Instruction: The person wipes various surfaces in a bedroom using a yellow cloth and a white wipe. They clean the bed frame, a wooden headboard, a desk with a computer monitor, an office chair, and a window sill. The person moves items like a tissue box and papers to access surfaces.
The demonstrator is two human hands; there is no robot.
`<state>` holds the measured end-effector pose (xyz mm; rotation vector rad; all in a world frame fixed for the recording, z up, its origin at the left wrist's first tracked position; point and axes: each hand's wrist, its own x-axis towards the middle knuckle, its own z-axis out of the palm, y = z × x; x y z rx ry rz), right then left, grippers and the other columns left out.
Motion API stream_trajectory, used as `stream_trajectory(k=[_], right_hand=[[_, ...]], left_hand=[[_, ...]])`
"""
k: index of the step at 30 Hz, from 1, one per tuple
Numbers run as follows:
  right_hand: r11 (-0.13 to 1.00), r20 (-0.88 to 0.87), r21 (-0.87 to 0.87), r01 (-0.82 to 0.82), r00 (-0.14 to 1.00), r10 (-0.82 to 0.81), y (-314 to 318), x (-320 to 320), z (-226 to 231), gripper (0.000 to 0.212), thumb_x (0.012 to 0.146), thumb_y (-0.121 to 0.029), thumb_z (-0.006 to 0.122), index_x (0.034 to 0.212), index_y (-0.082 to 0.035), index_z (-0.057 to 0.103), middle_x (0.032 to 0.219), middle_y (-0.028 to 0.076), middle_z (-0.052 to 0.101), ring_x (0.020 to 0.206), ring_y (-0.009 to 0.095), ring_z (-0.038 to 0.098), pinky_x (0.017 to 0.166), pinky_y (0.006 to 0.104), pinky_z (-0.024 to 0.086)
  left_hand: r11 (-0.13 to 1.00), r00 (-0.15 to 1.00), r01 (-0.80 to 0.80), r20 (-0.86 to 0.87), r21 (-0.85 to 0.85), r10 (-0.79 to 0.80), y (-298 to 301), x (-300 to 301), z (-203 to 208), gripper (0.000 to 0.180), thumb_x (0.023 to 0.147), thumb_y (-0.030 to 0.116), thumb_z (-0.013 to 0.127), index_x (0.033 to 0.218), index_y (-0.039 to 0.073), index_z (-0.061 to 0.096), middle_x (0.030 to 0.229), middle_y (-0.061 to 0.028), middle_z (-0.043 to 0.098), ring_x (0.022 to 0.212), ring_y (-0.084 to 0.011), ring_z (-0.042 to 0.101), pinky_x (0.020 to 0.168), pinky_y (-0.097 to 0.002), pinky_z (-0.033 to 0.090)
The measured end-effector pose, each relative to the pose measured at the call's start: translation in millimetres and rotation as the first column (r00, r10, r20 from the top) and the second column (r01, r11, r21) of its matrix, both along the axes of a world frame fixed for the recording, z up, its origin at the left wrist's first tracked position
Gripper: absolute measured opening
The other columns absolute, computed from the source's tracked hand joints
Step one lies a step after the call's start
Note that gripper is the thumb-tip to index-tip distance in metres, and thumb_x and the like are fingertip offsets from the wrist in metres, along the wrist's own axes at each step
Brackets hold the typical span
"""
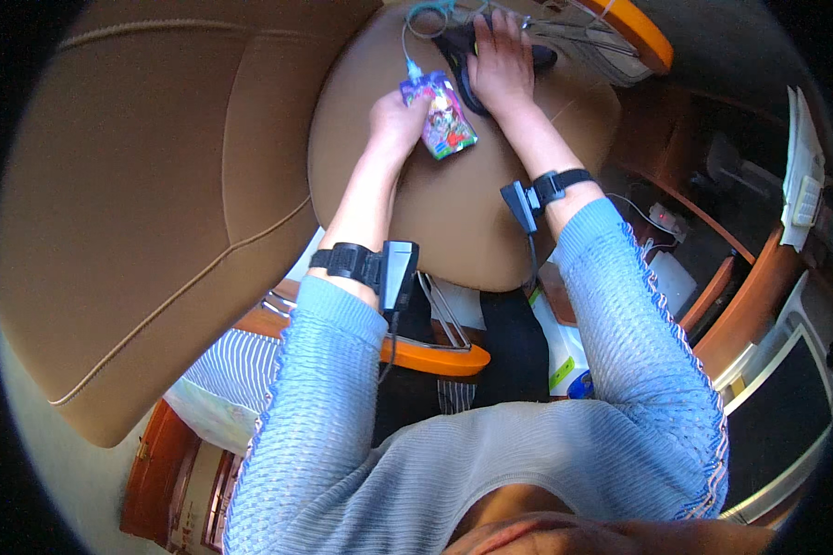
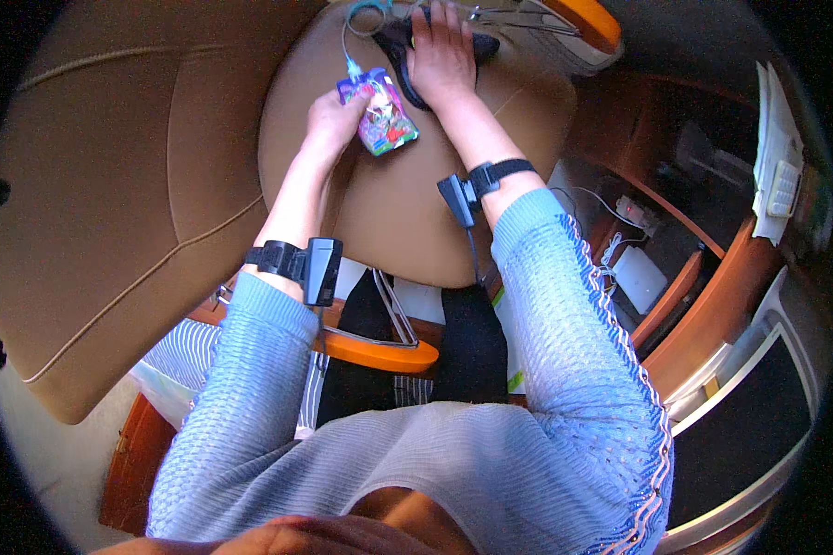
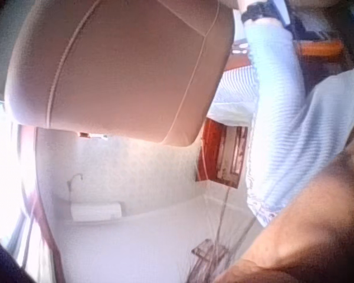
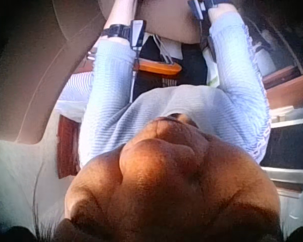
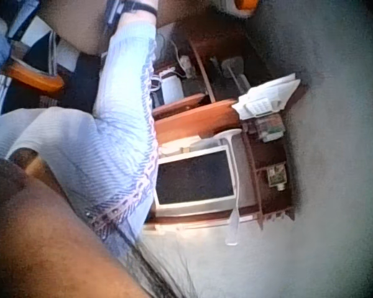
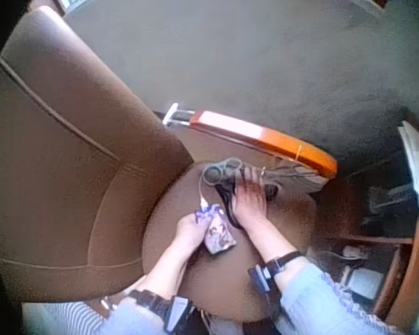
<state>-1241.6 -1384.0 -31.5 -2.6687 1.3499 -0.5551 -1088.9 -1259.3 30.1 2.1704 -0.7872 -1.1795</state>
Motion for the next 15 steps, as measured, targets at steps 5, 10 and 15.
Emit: stream_trajectory(k=[5,10,15], right_hand=[[0.972,0.017,0.229,-0.046,0.999,0.043,2.6,76.8,5.3,0.051,0.093,-0.019,0.051,0.141,0.001,0.052,0.147,0.027,0.048,0.136,0.042,0.046,0.117,0.0534,0.032],[0.849,0.14,0.123,-0.515,0.856,0.499,149.3,90.2,16.0,0.046,0.091,-0.014,0.056,0.136,-0.006,0.056,0.146,0.019,0.051,0.138,0.039,0.045,0.11,0.0515,0.04],[0.415,0.283,0.412,-0.811,0.547,0.788,262.6,-16.7,35.4,0.051,0.093,-0.01,0.056,0.144,-0.008,0.051,0.156,0.015,0.044,0.151,0.033,0.032,0.123,0.0499,0.028]], left_hand=[[0.954,0.93,0.028,0.357,-0.299,0.084,39.4,46.0,82.4,0.025,0.099,0.024,0.063,0.102,-0.001,0.07,0.093,-0.0224,0.072,0.084,-0.0334,0.071,0.077,-0.0432,0.055],[0.956,0.766,0.134,0.64,-0.261,0.067,90.0,80.4,156.2,0.023,0.1,0.025,0.064,0.105,0.004,0.072,0.094,-0.0166,0.073,0.086,-0.0281,0.073,0.075,-0.0401,0.056],[0.945,0.665,0.317,0.728,-0.076,-0.164,135.6,75.7,174.0,0.018,0.1,0.019,0.062,0.102,0.002,0.067,0.093,-0.0158,0.069,0.083,-0.0357,0.069,0.073,-0.0419,0.056]])
